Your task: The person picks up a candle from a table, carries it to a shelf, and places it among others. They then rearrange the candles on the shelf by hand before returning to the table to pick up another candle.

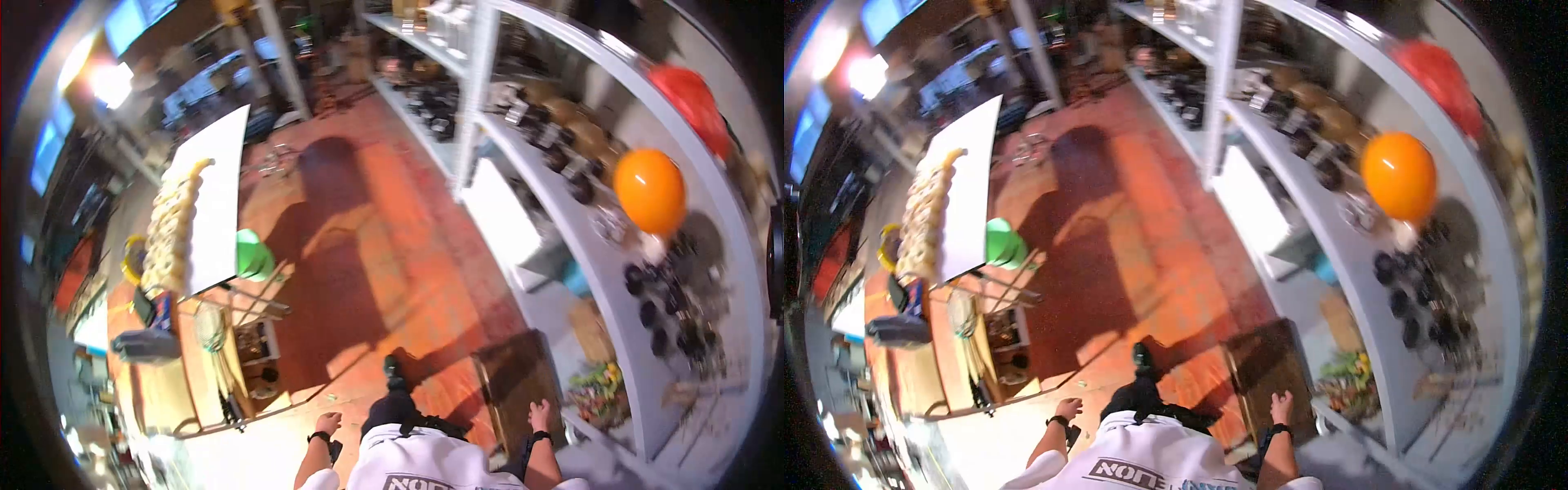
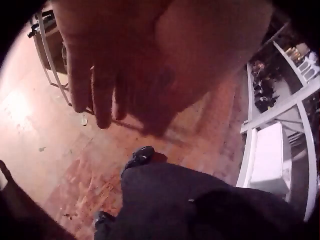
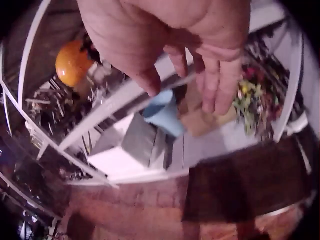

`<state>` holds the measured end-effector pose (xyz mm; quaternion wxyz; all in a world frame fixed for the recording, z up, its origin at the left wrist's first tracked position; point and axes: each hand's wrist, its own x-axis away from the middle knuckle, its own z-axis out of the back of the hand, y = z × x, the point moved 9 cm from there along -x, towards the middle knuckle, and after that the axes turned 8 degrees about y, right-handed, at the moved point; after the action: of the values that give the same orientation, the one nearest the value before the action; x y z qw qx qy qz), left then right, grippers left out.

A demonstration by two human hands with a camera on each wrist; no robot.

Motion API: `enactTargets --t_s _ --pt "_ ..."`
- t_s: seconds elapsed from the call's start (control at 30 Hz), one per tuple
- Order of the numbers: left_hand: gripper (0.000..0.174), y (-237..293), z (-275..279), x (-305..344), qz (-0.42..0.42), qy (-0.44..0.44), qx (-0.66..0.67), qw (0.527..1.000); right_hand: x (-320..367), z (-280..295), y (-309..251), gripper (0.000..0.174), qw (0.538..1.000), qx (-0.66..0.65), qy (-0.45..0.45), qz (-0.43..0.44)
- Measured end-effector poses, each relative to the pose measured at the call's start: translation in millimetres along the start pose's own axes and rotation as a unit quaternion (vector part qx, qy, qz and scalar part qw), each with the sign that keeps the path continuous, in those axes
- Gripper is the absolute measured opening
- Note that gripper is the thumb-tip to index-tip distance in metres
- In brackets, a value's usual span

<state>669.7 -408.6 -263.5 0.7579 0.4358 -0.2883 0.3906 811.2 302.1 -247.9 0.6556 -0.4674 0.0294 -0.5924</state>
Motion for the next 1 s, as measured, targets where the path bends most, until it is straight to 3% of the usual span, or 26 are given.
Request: enactTargets --t_s 0.03,0.1,0.17,0.2,0.27,0.37,0.5,0.53,0.63,0.7,0.8,0.83,0.87,0.93,0.97,1.0 --pt "0.038 -16.7 16.6 -39.3 -0.028 0.018 -0.056 0.998 -1.4 -43.7 -12.9 0.059 0.998 0.041 -0.044 -0.026" --pt "0.041 -1.2 62.4 -66.7 -0.074 0.078 -0.142 0.984 -0.8 -110.1 -48.4 0.059 0.988 0.109 -0.107 -0.037" --pt "0.039 18.3 107.6 -79.8 -0.049 0.163 -0.046 0.984 -3.8 -171.6 -103.4 0.058 0.988 0.065 -0.138 -0.037" --pt "0.033 38.8 127.6 -78.3 -0.092 0.198 -0.010 0.976 -12.0 -197.3 -124.2 0.056 0.986 0.024 -0.161 -0.027" --pt "0.034 53.6 143.8 -83.5 -0.014 0.163 0.092 0.982 -22.9 -242.7 -171.7 0.052 0.980 0.015 -0.198 0.006" --pt "0.036 66.9 149.2 -119.8 -0.007 0.156 0.076 0.985 -7.8 -283.2 -253.1 0.041 0.983 0.044 -0.162 0.078" --pt "0.035 95.7 139.1 -149.6 -0.024 0.174 0.049 0.983 0.8 -332.5 -288.2 0.031 0.964 0.115 -0.230 0.062" --pt "0.034 107.6 128.9 -155.1 -0.029 0.127 0.089 0.987 0.1 -345.8 -289.3 0.025 0.955 0.131 -0.263 0.047" --pt "0.029 127.2 117.8 -171.3 0.009 0.111 0.122 0.986 -17.6 -364.5 -274.9 0.023 0.952 0.184 -0.243 -0.009" --pt "0.029 107.9 110.4 -202.8 0.028 0.110 0.118 0.986 -33.3 -379.2 -266.7 0.026 0.934 0.236 -0.258 -0.069" --pt "0.036 67.3 107.1 -254.4 0.047 0.165 0.127 0.977 -48.6 -412.3 -307.9 0.021 0.917 0.303 -0.244 -0.092" --pt "0.036 94.1 117.9 -238.8 0.112 0.137 0.135 0.975 -54.5 -429.0 -324.6 0.019 0.919 0.319 -0.217 -0.087" --pt "0.036 132.1 133.7 -211.8 0.172 0.110 0.145 0.968 -61.7 -461.0 -348.5 0.019 0.918 0.316 -0.223 -0.082" --pt "0.029 167.8 157.6 -207.8 0.196 0.147 0.267 0.932 -83.1 -532.6 -425.3 0.024 0.812 0.517 -0.250 0.105" --pt "0.027 148.3 155.1 -236.6 0.157 0.182 0.329 0.913 -87.6 -568.1 -458.9 0.024 0.804 0.529 -0.248 0.113" --pt "0.025 123.7 144.0 -258.0 0.123 0.217 0.389 0.887 -77.6 -619.3 -506.6 0.026 0.829 0.468 -0.269 0.148"
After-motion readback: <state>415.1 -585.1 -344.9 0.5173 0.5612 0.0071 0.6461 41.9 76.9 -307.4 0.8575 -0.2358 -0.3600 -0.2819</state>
